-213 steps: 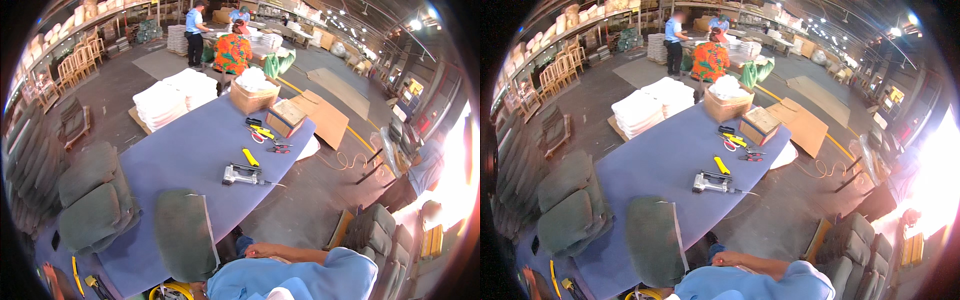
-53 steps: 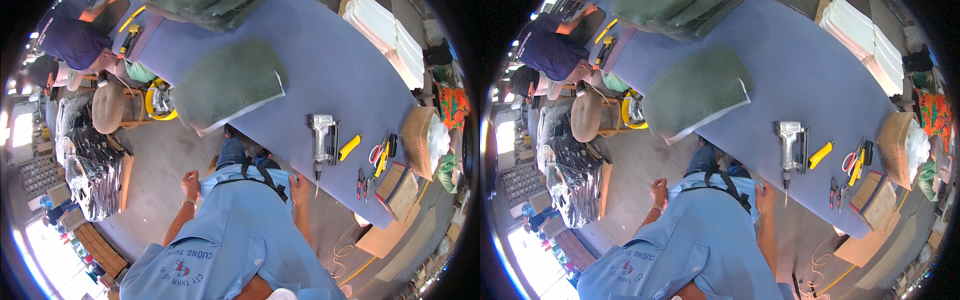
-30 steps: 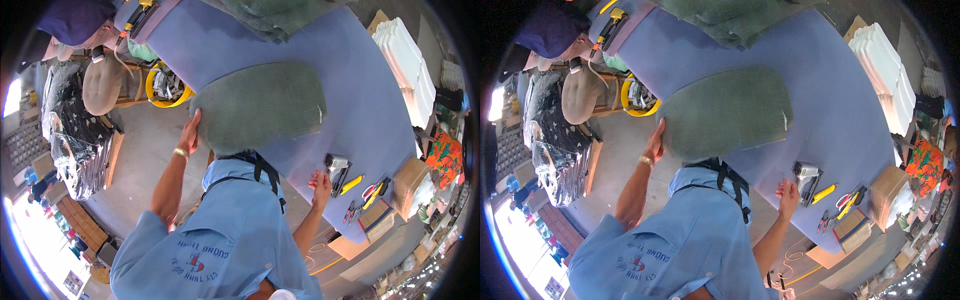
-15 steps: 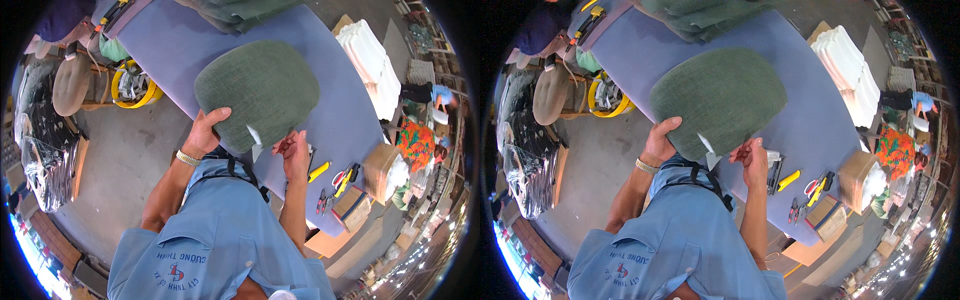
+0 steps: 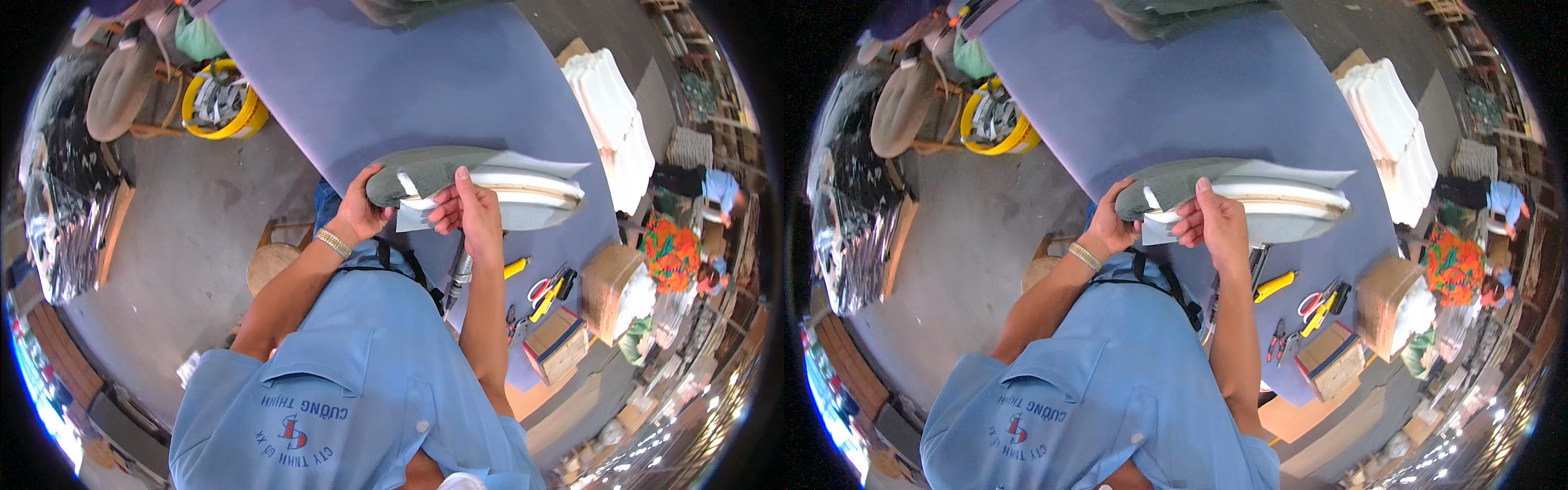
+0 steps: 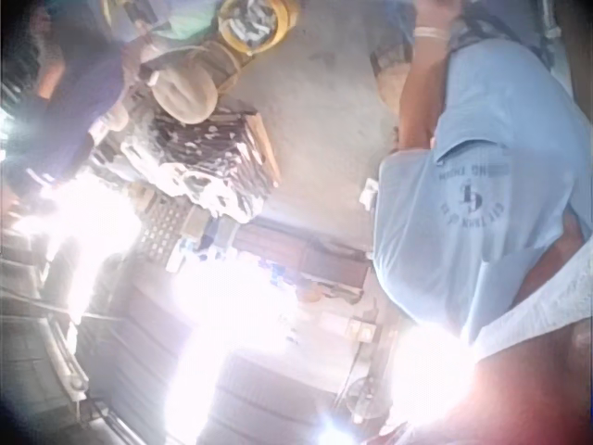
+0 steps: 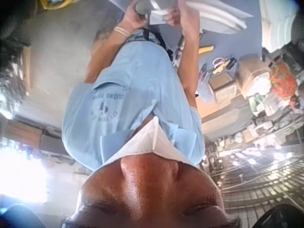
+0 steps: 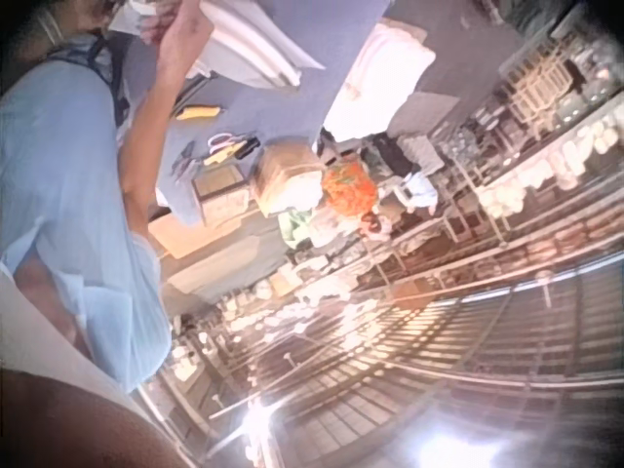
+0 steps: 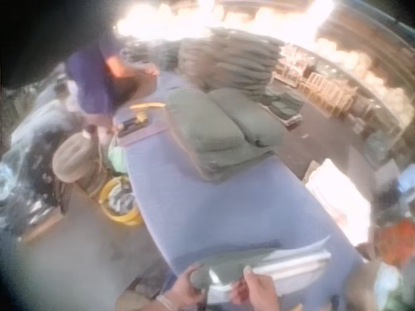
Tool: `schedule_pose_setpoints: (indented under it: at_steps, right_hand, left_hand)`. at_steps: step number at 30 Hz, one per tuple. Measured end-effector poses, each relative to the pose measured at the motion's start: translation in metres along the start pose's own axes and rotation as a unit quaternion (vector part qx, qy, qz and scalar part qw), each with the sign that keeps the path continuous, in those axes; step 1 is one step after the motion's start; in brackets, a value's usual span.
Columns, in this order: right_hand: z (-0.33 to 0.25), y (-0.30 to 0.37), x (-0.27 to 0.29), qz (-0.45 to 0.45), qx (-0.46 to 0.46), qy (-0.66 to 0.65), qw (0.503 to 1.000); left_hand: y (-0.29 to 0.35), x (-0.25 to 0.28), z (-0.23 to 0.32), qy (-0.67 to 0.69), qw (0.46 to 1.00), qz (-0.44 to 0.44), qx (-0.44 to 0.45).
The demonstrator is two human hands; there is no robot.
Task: The person wraps green fabric around a foam cushion, trims excess fabric with a utility knife, and secures the fabric using a staple gun. The process is repeated for multiple cushions on a workbench in a workshop.
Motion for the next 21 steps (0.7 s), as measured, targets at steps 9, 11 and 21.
schedule_pose_setpoints:
  at_steps: [9, 11, 21]
  right_hand:
    - [0.005, 0.003, 0.001, 0.014, 0.031, -0.006, 0.999]
    - [0.013, 0.007, -0.001, 0.018, 0.053, -0.009, 0.998]
    - [0.045, 0.042, -0.002, 0.012, -0.042, -0.027, 0.999]
  left_hand:
    - [0.047, 0.002, 0.003, -0.442, 0.839, 0.166, -0.272]
    - [0.078, 0.003, 0.01, -0.608, 0.697, 0.101, -0.366]
    - [0.069, 0.006, -0.004, -0.756, 0.448, 0.03, -0.476]
Point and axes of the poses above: each hand's wrist, its own y-axis away from the middle knuckle, its own x-axis out of the back of the hand, z = x × y, the point moved 1 cm from there along -y, towards the middle knuckle, and after that the axes turned 13 degrees about -y, right-handed, at the moved point
